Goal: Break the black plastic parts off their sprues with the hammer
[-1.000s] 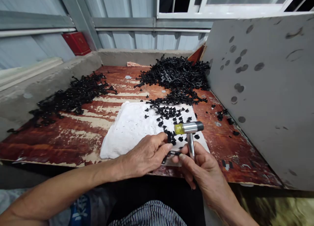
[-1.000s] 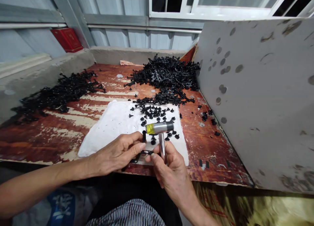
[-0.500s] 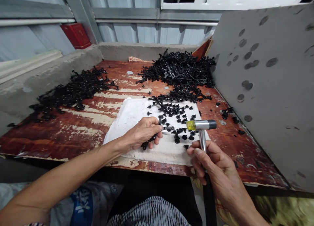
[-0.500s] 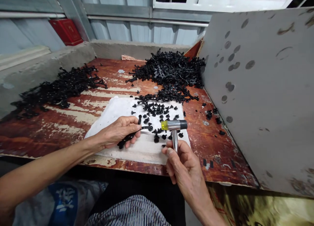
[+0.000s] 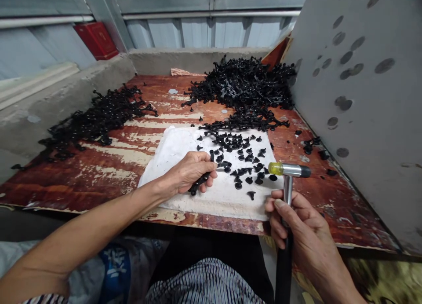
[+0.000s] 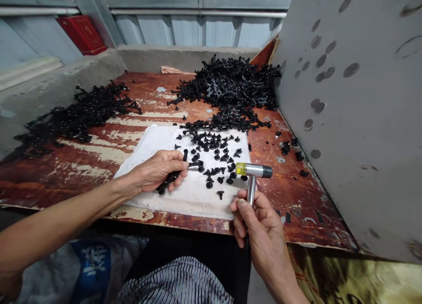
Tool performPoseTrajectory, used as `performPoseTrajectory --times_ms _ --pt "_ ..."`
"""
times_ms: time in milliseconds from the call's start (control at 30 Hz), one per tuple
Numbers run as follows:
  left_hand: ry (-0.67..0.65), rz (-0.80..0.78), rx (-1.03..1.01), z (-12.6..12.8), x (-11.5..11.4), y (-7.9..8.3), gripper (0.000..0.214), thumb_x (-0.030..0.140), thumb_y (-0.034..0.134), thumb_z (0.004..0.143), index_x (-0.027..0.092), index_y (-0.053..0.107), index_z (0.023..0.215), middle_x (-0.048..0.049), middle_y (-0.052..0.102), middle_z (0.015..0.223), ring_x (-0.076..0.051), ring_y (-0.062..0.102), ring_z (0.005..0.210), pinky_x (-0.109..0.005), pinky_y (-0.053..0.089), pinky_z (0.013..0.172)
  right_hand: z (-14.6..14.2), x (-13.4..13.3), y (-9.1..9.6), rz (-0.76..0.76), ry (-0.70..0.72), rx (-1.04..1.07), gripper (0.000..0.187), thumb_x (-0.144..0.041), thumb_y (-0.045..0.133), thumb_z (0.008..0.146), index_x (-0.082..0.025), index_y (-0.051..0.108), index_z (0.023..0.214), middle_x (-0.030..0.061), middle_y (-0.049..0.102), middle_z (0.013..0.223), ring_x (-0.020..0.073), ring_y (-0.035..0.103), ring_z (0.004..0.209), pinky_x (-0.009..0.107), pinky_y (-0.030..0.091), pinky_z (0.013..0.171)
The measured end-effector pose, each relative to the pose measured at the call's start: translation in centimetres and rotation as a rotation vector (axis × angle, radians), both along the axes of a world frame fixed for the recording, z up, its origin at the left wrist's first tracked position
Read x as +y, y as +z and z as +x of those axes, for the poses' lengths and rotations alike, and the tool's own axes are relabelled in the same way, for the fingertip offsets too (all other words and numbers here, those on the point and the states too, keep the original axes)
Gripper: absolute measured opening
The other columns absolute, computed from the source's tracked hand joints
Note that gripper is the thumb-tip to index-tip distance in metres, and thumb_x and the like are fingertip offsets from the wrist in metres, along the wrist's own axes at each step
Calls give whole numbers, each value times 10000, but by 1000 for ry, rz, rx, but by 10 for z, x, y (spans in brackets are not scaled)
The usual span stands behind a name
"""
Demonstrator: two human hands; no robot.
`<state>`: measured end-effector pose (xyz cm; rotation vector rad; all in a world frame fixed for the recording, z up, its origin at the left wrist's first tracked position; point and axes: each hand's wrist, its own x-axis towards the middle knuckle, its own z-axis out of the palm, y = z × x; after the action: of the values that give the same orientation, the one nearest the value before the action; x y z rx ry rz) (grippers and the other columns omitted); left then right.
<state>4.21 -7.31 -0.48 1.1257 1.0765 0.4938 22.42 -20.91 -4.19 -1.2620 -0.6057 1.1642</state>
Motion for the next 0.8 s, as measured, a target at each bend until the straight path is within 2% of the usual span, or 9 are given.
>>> performPoseTrajectory --times_ms 800 --pt "-5 -13 15 1 1 -3 244 93 522 853 180 444 639 16 590 556 -73 512 359 -190 392 294 3 -2 -3 -16 34 -22 278 -402 732 744 -230 578 899 -39 604 727 29 380 381 144 354 292"
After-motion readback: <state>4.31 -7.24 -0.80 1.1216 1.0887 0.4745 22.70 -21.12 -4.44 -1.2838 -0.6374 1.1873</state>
